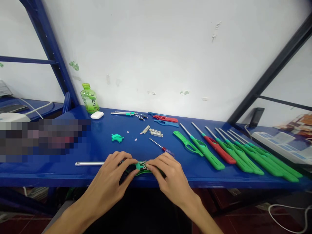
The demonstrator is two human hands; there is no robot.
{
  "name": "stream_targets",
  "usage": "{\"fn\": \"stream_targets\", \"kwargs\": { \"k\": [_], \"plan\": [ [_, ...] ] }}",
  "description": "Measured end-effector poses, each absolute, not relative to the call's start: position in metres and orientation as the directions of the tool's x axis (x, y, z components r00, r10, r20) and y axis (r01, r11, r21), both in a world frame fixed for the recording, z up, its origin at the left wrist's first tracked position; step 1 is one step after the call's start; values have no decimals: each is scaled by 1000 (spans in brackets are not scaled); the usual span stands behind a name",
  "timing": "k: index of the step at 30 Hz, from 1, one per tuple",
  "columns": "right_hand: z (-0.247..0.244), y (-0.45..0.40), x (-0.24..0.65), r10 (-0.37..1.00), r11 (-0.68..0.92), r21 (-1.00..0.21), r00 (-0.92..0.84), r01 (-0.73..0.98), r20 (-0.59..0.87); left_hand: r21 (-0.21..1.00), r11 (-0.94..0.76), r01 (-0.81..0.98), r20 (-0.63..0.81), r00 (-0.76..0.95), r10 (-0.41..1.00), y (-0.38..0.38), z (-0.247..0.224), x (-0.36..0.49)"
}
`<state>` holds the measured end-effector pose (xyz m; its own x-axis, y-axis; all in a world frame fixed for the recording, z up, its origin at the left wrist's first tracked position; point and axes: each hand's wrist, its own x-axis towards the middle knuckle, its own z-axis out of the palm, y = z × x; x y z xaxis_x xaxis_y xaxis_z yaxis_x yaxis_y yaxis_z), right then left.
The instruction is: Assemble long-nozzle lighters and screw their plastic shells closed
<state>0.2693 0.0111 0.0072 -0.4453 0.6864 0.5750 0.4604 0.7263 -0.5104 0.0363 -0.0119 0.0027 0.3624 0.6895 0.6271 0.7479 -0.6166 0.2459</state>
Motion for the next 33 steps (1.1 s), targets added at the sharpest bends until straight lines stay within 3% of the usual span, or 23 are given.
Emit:
{"fn": "stream_targets", "kwargs": {
  "k": [4, 10, 33],
  "plan": [
    [11, 19, 268, 750, 661, -585, -416, 469, 514, 233, -620, 750, 648, 355, 674, -13, 1, 37],
    [17, 31, 262, 702, 711, -444, -513, 545, 494, 223, -638, 737, 670, 359, 650, -15, 1, 36],
    [18, 31, 244, 640, 718, -277, -450, 639, 623, 213, -670, 711, 748, 322, 580, -18, -3, 36]
  ]
}}
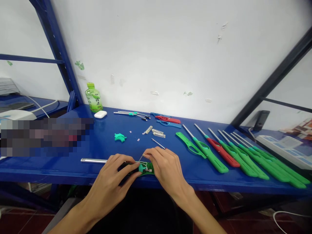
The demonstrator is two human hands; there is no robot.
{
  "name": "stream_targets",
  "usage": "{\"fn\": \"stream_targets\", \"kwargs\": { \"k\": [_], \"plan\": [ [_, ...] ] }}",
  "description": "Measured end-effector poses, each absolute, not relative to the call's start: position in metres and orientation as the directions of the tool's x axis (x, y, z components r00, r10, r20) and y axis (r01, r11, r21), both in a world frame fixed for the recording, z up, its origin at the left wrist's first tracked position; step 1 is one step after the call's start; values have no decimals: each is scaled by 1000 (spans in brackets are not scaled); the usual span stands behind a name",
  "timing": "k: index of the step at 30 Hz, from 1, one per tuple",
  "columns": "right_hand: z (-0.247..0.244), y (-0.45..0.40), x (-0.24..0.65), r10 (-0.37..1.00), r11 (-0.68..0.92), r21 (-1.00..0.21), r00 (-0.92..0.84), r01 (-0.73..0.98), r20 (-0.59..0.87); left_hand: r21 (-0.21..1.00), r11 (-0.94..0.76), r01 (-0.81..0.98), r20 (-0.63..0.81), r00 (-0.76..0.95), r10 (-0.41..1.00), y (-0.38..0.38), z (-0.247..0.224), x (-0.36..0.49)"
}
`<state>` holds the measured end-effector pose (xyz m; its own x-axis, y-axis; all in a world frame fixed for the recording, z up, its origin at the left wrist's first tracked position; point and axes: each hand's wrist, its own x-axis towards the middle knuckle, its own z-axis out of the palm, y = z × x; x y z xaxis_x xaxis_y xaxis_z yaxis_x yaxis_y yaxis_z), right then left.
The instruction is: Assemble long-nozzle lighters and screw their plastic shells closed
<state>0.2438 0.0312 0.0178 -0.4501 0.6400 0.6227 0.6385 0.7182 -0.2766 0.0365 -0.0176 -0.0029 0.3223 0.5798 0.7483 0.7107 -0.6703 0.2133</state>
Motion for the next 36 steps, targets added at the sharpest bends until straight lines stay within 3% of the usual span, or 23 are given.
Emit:
{"fn": "stream_targets", "kwargs": {
  "k": [8, 14, 24, 36],
  "plan": [
    [19, 33, 244, 660, 715, -325, -443, 619, 607, 228, -677, 700, 735, 332, 591, -18, -3, 36],
    [26, 19, 259, 715, 690, -442, -448, 573, 536, 239, -677, 696, 739, 322, 592, -18, -2, 36],
    [30, 7, 274, 753, 658, -459, -527, 597, 394, 277, -654, 704, 692, 326, 644, -19, -1, 36],
    [13, 1, 267, 690, 720, -462, -466, 518, 553, 322, -600, 733, 626, 310, 716, -22, 2, 36]
  ]
}}
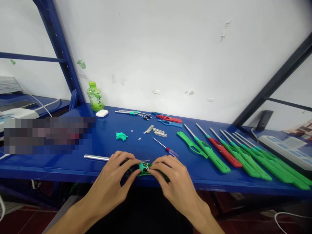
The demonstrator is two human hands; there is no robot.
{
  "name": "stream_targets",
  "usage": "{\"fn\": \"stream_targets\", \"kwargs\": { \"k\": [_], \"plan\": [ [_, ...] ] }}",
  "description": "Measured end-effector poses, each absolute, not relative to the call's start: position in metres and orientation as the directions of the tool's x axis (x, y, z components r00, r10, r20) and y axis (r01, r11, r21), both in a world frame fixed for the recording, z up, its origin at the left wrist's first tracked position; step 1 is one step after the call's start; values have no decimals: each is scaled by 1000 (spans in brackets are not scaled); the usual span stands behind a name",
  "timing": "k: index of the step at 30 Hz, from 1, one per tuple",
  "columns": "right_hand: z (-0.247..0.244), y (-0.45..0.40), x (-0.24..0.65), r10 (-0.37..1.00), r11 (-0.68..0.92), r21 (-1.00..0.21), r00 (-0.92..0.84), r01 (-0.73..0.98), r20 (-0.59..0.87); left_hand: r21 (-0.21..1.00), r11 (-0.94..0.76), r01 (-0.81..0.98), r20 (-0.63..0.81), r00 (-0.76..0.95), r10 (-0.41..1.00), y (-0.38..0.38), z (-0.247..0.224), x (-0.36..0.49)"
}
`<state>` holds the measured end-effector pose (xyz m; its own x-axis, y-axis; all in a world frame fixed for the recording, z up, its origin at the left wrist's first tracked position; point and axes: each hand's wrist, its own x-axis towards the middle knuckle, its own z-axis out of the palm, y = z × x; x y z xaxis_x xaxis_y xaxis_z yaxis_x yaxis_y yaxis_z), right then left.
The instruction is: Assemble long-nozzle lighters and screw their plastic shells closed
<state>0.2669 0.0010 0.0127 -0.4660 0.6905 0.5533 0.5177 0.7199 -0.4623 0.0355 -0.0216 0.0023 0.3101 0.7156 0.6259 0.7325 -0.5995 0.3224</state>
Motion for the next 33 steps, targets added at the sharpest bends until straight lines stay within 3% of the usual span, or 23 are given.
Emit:
{"fn": "stream_targets", "kwargs": {
  "k": [10, 20, 26, 33],
  "plan": [
    [-3, -3, 265, 575, 792, -339, -432, 508, 695, 304, -623, 721, 614, 352, 707, -21, -1, 32],
    [-5, 1, 271, 496, 834, -212, -523, 509, 694, 299, -631, 716, 609, 366, 704, -21, -1, 31],
    [-5, 2, 272, 525, 821, -247, -512, 514, 680, 299, -637, 710, 617, 365, 697, -23, 0, 31],
    [-5, 3, 273, 612, 782, -414, -454, 465, 647, 326, -609, 723, 630, 314, 710, -23, -3, 31]
  ]
}}
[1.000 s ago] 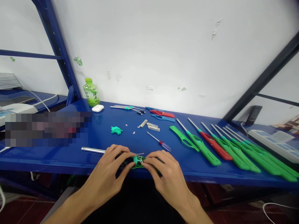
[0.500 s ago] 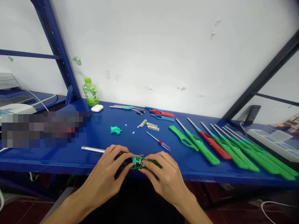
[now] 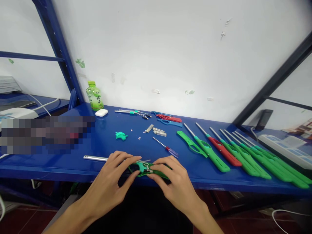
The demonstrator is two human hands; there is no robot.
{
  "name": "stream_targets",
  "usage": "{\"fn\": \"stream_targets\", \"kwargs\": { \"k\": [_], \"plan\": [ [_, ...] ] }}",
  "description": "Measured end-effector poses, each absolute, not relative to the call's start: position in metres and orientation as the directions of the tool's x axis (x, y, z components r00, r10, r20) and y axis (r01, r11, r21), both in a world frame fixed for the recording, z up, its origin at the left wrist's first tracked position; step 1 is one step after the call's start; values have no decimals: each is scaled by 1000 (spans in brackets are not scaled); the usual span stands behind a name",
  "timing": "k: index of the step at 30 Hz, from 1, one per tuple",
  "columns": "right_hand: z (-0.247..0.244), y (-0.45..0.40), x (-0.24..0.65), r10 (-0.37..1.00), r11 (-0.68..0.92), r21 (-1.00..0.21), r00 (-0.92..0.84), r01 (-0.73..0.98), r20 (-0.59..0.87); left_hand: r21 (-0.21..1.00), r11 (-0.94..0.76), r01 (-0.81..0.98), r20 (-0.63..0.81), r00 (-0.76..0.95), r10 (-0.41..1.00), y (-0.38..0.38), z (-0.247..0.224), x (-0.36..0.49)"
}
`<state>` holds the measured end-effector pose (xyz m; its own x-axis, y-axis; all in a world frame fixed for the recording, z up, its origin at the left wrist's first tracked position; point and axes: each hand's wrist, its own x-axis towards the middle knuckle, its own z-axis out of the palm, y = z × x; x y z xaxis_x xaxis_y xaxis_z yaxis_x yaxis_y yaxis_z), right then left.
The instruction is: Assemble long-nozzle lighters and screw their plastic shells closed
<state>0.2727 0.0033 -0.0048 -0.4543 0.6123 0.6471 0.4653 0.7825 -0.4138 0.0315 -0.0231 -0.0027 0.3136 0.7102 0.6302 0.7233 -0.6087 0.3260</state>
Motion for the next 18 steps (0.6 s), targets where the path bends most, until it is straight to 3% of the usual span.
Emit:
{"fn": "stream_targets", "kwargs": {
  "k": [5, 18],
  "plan": [
    [-1, 2, 274, 668, 741, -490, -429, 459, 608, 329, -594, 734, 633, 296, 716, -24, -2, 32],
    [1, 2, 275, 695, 718, -487, -471, 497, 544, 382, -497, 779, 545, 244, 802, -11, 9, -11]
  ]
}}
